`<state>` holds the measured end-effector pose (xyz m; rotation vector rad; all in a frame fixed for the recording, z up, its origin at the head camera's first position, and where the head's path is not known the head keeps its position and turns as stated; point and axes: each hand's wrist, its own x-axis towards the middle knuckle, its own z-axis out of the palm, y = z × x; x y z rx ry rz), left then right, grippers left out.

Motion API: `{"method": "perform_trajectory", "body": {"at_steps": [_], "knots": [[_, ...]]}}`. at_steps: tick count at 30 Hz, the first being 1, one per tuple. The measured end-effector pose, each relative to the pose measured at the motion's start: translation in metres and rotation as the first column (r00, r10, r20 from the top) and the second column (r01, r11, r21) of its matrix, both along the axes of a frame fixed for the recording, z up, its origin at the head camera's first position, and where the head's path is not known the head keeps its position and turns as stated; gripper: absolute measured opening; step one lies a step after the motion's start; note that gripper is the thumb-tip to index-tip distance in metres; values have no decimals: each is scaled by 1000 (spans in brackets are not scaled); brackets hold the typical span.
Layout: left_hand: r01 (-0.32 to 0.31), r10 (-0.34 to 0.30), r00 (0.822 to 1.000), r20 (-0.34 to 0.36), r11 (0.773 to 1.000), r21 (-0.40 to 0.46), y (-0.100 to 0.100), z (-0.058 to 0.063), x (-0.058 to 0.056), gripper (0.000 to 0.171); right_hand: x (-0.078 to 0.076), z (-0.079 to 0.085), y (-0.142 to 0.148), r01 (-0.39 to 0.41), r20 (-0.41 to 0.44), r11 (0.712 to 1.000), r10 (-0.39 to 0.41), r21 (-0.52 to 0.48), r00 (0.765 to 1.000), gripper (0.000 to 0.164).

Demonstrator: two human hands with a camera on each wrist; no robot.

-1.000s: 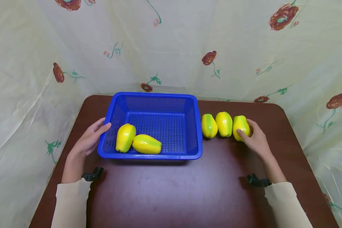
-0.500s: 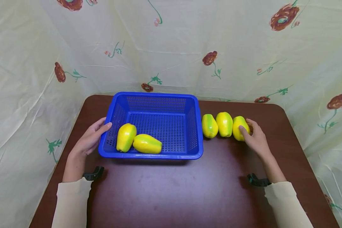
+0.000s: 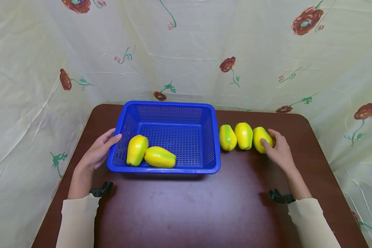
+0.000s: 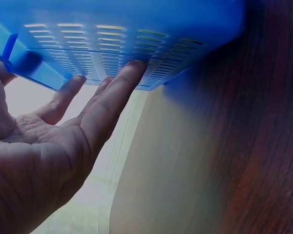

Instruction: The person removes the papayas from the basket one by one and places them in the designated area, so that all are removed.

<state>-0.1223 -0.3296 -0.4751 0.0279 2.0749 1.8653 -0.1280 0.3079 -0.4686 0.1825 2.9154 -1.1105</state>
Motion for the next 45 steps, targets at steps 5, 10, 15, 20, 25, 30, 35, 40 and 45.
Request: {"method": "perform_trajectory", "body": {"at_steps": [5,10,15,20,25,30,35,40,45], "knots": [[1,-1,1000,3,1000,5,0,-1,0,61,0,2,1,5,-31,1000,-5,24,1000,70],[1,-1,1000,-2,1000,1,0,-1,-1,62,0,5,2,11,-55,998,-8,59,998,68],[5,-5,1000,-3,1000,6,-1,-1,-1,61,0,3,5,-1,-66,997,7,82,998,69],[5,-5,1000,0,1000,6,0,-2,0,61,0,-3,6,2,-80,995,6,104,997,68],[4,-4,1000,0,1000,4,0,-2,-1,61,1,-5,4,-3,-94,995,12,97,995,66],[1,-1,1000,-2,1000,4,-1,-2,-1,61,2,-4,1,-30,-102,996,39,84,994,68],[-2,2,1000,0,1000,-5,0,-1,-1,62,3,0,-1,-22,-120,998,30,67,992,70],[-7,7,1000,4,1000,-17,0,0,0,62,2,7,-3,-3,-130,997,13,76,991,70],[-4,4,1000,4,1000,-12,0,0,0,62,2,19,-11,-25,-176,997,38,74,984,66]]}}
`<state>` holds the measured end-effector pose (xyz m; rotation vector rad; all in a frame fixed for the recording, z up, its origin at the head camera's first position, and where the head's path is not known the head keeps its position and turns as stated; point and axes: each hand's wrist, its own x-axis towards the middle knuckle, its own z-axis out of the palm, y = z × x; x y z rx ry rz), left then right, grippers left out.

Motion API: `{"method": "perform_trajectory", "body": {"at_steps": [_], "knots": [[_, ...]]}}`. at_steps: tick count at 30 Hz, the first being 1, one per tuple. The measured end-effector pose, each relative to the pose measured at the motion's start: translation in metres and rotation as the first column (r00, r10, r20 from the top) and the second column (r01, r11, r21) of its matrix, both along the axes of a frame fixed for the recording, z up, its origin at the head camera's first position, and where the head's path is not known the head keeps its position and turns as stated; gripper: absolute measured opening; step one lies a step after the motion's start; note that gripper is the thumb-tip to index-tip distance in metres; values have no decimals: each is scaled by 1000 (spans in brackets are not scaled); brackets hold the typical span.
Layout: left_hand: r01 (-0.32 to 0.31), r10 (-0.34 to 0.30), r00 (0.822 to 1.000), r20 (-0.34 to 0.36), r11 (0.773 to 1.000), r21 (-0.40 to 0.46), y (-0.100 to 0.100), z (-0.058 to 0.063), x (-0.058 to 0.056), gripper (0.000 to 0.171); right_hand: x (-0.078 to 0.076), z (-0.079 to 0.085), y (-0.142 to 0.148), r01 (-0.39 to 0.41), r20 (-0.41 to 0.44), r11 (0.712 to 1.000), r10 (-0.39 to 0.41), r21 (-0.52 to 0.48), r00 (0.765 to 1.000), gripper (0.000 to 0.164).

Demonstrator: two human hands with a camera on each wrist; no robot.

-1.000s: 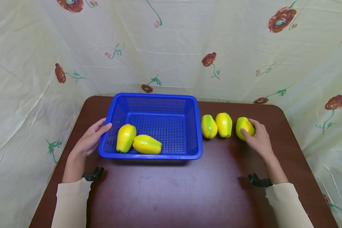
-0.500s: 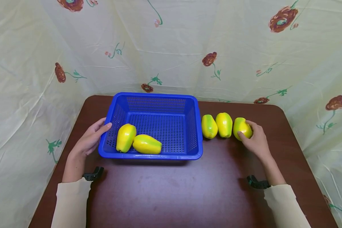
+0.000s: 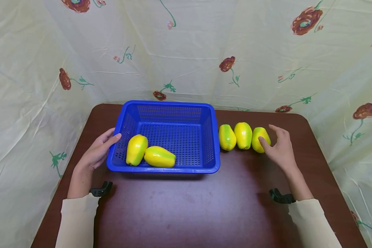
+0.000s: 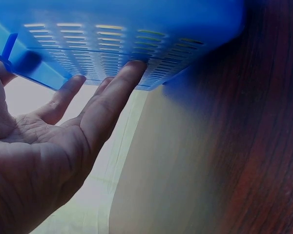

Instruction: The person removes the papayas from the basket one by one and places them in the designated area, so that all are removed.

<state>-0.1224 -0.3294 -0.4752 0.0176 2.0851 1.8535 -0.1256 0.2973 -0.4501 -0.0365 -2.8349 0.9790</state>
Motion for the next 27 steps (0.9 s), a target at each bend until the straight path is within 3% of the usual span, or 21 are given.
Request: {"method": "perform_trajectory", "body": {"at_steps": [14,27], "knots": [[2,-2,1000,-6,1000,9,-1,0,-1,63,4,35,-42,-124,-44,992,122,-30,992,62],[1,-1,1000,0,1000,29,-1,1,1,63,-3,56,-88,-285,-79,958,282,-26,956,59]]}}
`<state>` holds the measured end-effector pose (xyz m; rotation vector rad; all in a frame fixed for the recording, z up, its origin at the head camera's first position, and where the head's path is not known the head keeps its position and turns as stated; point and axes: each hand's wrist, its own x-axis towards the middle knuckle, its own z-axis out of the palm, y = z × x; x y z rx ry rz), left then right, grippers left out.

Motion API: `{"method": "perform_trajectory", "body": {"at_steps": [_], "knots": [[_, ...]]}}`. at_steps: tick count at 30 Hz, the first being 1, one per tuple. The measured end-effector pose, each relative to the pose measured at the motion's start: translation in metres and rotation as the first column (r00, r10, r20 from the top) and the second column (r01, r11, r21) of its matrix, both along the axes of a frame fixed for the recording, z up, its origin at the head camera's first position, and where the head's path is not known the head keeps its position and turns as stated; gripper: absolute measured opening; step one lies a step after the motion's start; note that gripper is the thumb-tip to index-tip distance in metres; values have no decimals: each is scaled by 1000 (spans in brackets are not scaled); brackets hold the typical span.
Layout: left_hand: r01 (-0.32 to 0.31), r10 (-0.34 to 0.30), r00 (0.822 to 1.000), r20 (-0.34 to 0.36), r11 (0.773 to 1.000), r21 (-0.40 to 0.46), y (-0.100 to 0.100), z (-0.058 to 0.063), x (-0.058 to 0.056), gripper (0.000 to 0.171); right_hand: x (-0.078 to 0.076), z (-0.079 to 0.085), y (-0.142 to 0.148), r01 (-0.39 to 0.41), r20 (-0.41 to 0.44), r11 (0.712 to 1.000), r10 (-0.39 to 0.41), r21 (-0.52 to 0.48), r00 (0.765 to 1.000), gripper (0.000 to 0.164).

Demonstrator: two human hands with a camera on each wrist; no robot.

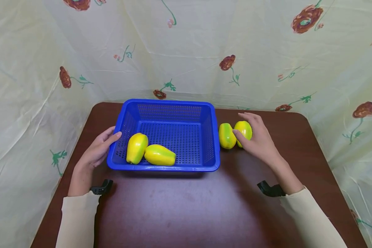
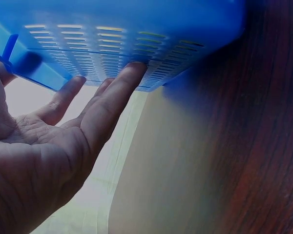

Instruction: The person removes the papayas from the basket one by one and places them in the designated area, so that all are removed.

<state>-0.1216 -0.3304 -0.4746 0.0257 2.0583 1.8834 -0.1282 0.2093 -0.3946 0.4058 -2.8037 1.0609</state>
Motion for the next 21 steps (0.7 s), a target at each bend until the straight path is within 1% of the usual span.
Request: {"method": "perform_trajectory", "body": {"at_steps": [4,7,12,16,21], "knots": [[-6,6,1000,2,1000,-16,1,0,-1,64,-3,4,-14,-55,2,998,55,8,999,59],[-6,6,1000,6,1000,-25,1,0,-1,65,-4,4,-24,-90,9,996,90,25,996,60],[-2,2,1000,10,1000,-24,2,-1,-3,65,-3,5,-38,-124,24,991,123,45,992,60],[4,-4,1000,8,1000,-18,2,-1,-3,64,-2,8,-48,-147,57,987,143,67,988,62],[5,-5,1000,-2,1000,-11,0,-2,-3,64,-2,12,-60,-217,115,974,209,69,971,66]]}}
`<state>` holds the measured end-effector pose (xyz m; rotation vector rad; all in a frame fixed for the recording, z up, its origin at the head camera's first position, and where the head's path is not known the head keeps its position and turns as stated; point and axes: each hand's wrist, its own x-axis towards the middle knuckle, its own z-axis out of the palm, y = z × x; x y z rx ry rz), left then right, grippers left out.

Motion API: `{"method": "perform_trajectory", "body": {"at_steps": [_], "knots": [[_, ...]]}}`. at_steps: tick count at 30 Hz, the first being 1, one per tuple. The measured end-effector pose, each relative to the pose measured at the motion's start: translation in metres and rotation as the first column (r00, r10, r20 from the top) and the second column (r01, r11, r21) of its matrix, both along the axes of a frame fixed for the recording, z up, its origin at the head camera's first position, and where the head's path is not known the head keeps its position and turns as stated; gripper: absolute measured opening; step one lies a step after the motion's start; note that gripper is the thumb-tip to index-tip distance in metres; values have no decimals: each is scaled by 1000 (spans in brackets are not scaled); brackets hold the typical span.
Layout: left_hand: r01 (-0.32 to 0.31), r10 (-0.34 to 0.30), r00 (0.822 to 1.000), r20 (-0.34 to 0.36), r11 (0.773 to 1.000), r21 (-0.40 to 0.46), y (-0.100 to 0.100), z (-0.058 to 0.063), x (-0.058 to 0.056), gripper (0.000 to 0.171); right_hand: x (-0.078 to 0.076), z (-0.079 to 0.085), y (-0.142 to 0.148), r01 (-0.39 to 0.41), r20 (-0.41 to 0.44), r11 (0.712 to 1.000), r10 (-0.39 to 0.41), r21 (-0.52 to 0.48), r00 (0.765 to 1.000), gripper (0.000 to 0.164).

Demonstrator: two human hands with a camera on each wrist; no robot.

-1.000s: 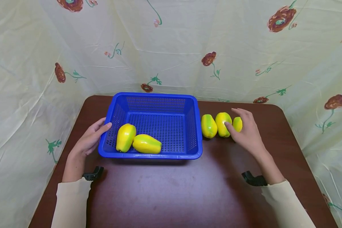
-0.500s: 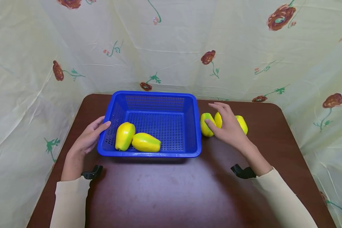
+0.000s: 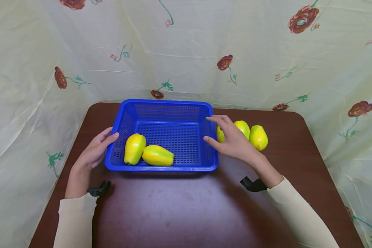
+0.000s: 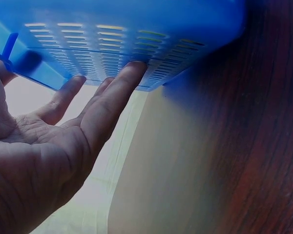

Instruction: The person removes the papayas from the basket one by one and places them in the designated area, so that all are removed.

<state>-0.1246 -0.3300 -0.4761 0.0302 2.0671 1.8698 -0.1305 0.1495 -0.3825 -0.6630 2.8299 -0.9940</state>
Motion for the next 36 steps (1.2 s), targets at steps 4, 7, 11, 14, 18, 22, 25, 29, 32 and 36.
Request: {"method": "perform_trajectory", "body": {"at_steps": [4,7,11,14,18,22,25,29,32,36], "knots": [[0,0,1000,-1,1000,8,-1,-1,1,63,-1,0,-10,-53,22,999,53,9,998,66],[2,-2,1000,-3,1000,17,-1,-2,2,63,-4,0,-18,-96,27,995,95,20,995,65],[3,-3,1000,-13,1000,28,0,-4,3,61,-7,0,-26,-158,45,987,156,42,987,62],[0,1,1000,-24,999,39,2,-4,2,61,-10,2,-34,-195,59,979,192,57,980,61],[1,0,1000,-28,999,44,2,-2,1,60,-14,3,-46,-239,70,968,234,80,970,60],[5,-5,1000,-26,1000,29,-2,-2,3,58,-16,2,-58,-290,78,951,283,106,956,59],[5,-4,999,-36,1000,26,-4,-2,4,58,-18,2,-65,-315,73,942,308,113,949,57],[9,-7,999,-45,999,34,-4,-4,3,58,-21,3,-70,-334,81,934,326,126,942,57],[15,-13,999,-44,999,41,-3,-5,2,57,-22,2,-74,-356,95,924,345,137,934,56],[32,-30,999,-41,997,64,-2,-6,0,56,-24,0,-79,-382,111,911,369,154,923,55]]}}
